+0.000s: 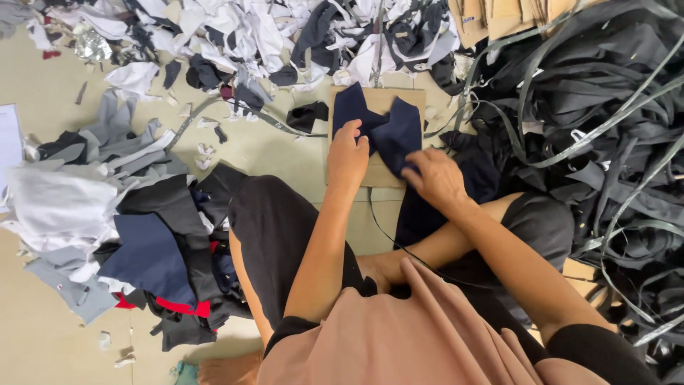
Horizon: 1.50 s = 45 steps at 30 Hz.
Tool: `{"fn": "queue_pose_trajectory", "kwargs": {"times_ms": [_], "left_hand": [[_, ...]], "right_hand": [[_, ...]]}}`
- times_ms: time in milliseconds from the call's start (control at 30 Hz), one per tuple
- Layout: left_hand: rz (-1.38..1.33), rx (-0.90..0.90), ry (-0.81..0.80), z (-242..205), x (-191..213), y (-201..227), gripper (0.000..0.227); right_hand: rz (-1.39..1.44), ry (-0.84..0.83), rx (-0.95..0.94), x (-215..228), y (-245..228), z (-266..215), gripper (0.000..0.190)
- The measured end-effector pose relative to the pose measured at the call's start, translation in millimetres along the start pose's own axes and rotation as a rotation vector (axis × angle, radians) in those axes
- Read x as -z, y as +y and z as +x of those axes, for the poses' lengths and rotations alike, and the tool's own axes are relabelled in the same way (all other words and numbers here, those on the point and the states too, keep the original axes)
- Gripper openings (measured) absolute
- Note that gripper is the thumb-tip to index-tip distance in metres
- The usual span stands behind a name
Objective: The person sits on the floor and folds a dark blue garment by hand. They smooth the fabric, fold the sleeves and body, and place a small white fabric piece on top before setting the folded item down.
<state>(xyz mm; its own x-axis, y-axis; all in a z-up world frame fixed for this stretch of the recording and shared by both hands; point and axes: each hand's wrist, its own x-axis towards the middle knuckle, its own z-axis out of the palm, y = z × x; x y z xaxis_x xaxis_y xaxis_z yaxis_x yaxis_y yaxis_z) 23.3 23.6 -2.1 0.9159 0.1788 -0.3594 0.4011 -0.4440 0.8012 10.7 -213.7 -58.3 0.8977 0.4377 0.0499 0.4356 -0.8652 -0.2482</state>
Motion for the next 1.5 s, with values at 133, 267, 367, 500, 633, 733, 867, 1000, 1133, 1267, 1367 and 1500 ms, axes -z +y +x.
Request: {"fn": "queue_pose_trajectory", "kwargs": {"times_ms": [133, 267, 367, 500, 633, 733, 867, 1000, 1133, 1267, 1367, 1500], "left_hand": [[-0.02, -0.01, 0.01, -10.3, 9.9, -2.2, 0.042], [-0.081, 0.063, 0.027, -10.6, 25.9, -10.8, 0.043], [-0.119, 0.094, 0.043, -11.9, 35.2, -6.3, 0.043], [-0.137, 0.121, 0.029, -10.0, 34.1, -4.7, 0.043], [-0.152, 0.125, 0.027, -4.5, 28.3, -11.8, 0.044], [-0.17, 0.12, 0.042, 0.4, 30.8, -15.9, 0.045], [-0.203, 0.142, 0.05, -8.8, 36.3, -10.2, 0.046], [-0.153, 0.125, 0.03, -6.3, 33.2, -11.0, 0.046], [0.046, 0.092, -0.055, -3.1, 26.4, -14.3, 0.051], [0.3, 0.068, -0.197, -0.1, 6.4, -39.6, 0.053], [0.418, 0.038, -0.238, 0.3, -1.2, -45.7, 0.052], [0.447, 0.018, -0.246, 2.6, -5.2, -54.7, 0.052]], "right_hand": [[0.018, 0.115, 0.005, -1.0, -10.8, 43.1, 0.041], [0.066, 0.012, -0.025, -21.1, -10.8, 79.6, 0.043], [0.068, -0.04, -0.041, -43.5, -2.5, 87.8, 0.029], [0.148, -0.031, -0.147, -40.4, -8.5, 85.2, 0.012], [0.127, -0.057, -0.063, -33.5, -17.4, 84.3, 0.03], [0.11, -0.111, -0.056, -44.1, -12.5, 92.9, 0.013], [0.173, -0.042, -0.168, -35.3, -19.9, 90.3, 0.009], [0.244, 0.101, -0.23, -23.6, -19.8, 98.2, 0.008], [0.232, 0.13, -0.197, -35.8, -13.4, 105.0, 0.009], [0.178, 0.064, -0.14, -42.8, -11.3, 103.9, 0.007], [0.122, 0.066, -0.097, -41.1, -10.5, 104.1, 0.008], [0.068, 0.064, -0.051, -37.9, -9.6, 105.3, 0.011]]}}
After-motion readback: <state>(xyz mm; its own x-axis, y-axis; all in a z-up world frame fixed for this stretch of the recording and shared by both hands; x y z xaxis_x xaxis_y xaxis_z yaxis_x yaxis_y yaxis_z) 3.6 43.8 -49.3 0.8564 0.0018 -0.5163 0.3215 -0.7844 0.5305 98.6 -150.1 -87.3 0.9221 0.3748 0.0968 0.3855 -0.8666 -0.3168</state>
